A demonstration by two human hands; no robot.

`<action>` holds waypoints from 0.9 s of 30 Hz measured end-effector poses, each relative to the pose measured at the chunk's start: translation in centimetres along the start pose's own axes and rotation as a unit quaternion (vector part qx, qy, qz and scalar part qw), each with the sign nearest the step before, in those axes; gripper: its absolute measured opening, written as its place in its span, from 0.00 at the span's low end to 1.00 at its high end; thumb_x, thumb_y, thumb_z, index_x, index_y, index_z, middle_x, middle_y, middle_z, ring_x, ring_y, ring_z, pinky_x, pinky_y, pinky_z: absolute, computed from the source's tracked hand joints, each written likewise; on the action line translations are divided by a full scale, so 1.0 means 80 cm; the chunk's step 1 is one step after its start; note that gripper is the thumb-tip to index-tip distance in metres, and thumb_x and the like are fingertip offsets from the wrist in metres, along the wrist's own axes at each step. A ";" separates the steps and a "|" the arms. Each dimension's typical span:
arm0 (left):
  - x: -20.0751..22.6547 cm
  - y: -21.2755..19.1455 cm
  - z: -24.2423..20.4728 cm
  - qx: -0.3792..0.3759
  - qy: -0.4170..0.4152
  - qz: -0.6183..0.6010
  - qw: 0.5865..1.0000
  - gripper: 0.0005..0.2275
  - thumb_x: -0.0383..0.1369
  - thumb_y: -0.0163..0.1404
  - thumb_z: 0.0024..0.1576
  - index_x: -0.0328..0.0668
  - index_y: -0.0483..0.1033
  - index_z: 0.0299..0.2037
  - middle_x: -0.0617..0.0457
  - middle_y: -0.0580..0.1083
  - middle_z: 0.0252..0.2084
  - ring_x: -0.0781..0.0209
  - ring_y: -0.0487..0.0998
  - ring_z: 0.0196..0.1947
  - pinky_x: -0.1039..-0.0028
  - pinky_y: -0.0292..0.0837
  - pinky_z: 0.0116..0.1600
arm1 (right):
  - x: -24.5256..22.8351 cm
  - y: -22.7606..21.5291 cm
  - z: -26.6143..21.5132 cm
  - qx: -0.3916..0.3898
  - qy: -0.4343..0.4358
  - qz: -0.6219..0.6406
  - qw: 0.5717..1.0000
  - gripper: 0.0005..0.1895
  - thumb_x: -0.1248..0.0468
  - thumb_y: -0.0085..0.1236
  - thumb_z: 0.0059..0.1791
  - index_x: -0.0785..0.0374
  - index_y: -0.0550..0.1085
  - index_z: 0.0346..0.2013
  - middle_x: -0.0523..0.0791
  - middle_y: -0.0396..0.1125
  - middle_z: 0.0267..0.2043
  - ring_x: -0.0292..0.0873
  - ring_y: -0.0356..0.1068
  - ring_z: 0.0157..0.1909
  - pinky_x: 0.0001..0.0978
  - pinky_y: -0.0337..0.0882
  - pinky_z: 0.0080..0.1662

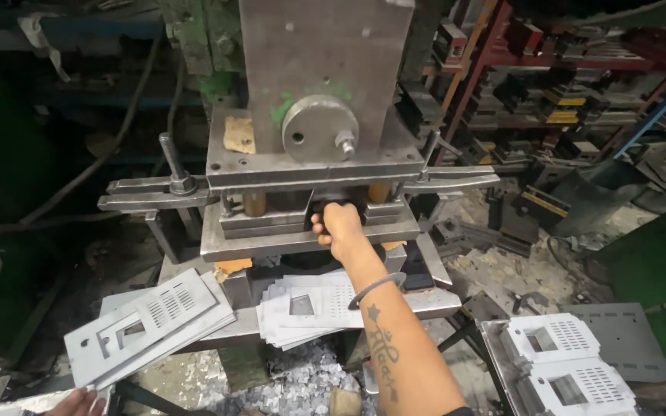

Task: Operating a manual industrial stamping press to process and form metal sheets into parts.

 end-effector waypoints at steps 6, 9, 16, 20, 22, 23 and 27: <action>-0.026 -0.004 0.000 0.018 -0.113 -0.073 0.991 0.21 0.48 0.46 0.66 0.50 0.67 0.65 0.50 0.71 0.60 0.50 0.70 0.63 0.57 0.67 0.65 | -0.028 0.012 -0.033 0.020 0.055 0.037 0.998 0.06 0.68 0.43 0.51 0.65 0.70 0.34 0.46 0.66 0.26 0.36 0.60 0.20 0.26 0.48 0.19; -0.005 0.025 -0.085 0.045 -0.051 -0.078 0.995 0.20 0.43 0.46 0.66 0.53 0.66 0.67 0.49 0.71 0.60 0.48 0.70 0.62 0.52 0.66 0.62 | -0.008 -0.002 0.021 -0.021 0.121 0.135 0.983 0.08 0.68 0.38 0.50 0.60 0.69 0.33 0.44 0.66 0.27 0.35 0.62 0.21 0.25 0.50 0.20; 0.055 0.082 -0.269 0.116 0.091 -0.028 0.989 0.17 0.33 0.47 0.67 0.33 0.69 0.63 0.44 0.75 0.55 0.54 0.78 0.54 0.63 0.73 0.57 | 0.062 -0.044 -0.078 -0.085 -0.027 0.107 0.990 0.09 0.65 0.52 0.51 0.65 0.69 0.28 0.44 0.63 0.24 0.36 0.57 0.19 0.27 0.54 0.20; 0.025 0.008 -0.233 0.112 0.088 -0.150 0.978 0.16 0.30 0.40 0.70 0.21 0.64 0.61 0.34 0.75 0.51 0.52 0.79 0.47 0.68 0.78 0.53 | 0.113 -0.075 -0.198 -0.011 -0.063 0.132 0.989 0.09 0.64 0.52 0.51 0.65 0.69 0.28 0.45 0.65 0.24 0.35 0.58 0.20 0.26 0.57 0.22; 0.028 -0.011 -0.244 0.126 0.104 -0.161 0.973 0.16 0.30 0.41 0.71 0.17 0.65 0.61 0.32 0.74 0.50 0.53 0.80 0.46 0.69 0.79 0.53 | 0.142 -0.090 -0.215 0.014 -0.049 0.124 0.991 0.09 0.64 0.52 0.52 0.65 0.69 0.29 0.45 0.65 0.24 0.35 0.57 0.20 0.26 0.56 0.23; 0.030 -0.015 -0.252 0.154 0.132 -0.139 0.969 0.16 0.28 0.40 0.70 0.17 0.63 0.62 0.31 0.73 0.51 0.51 0.80 0.46 0.67 0.80 0.53 | 0.157 -0.097 -0.213 0.022 -0.028 0.123 0.992 0.08 0.63 0.52 0.51 0.64 0.69 0.30 0.45 0.66 0.25 0.35 0.59 0.20 0.27 0.57 0.22; 0.065 0.022 -0.337 0.105 0.142 -0.165 0.970 0.17 0.28 0.42 0.69 0.21 0.62 0.63 0.35 0.72 0.54 0.55 0.78 0.51 0.70 0.77 0.57 | 0.232 -0.139 -0.173 0.047 0.046 0.064 0.996 0.11 0.59 0.54 0.53 0.65 0.72 0.33 0.45 0.67 0.26 0.35 0.60 0.21 0.27 0.57 0.22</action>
Point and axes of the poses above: each hand's wrist, its own z-axis towards the middle knuckle, its own y-axis out of the palm, x = y × z, the point moved 1 cm from there along z, towards the middle knuckle
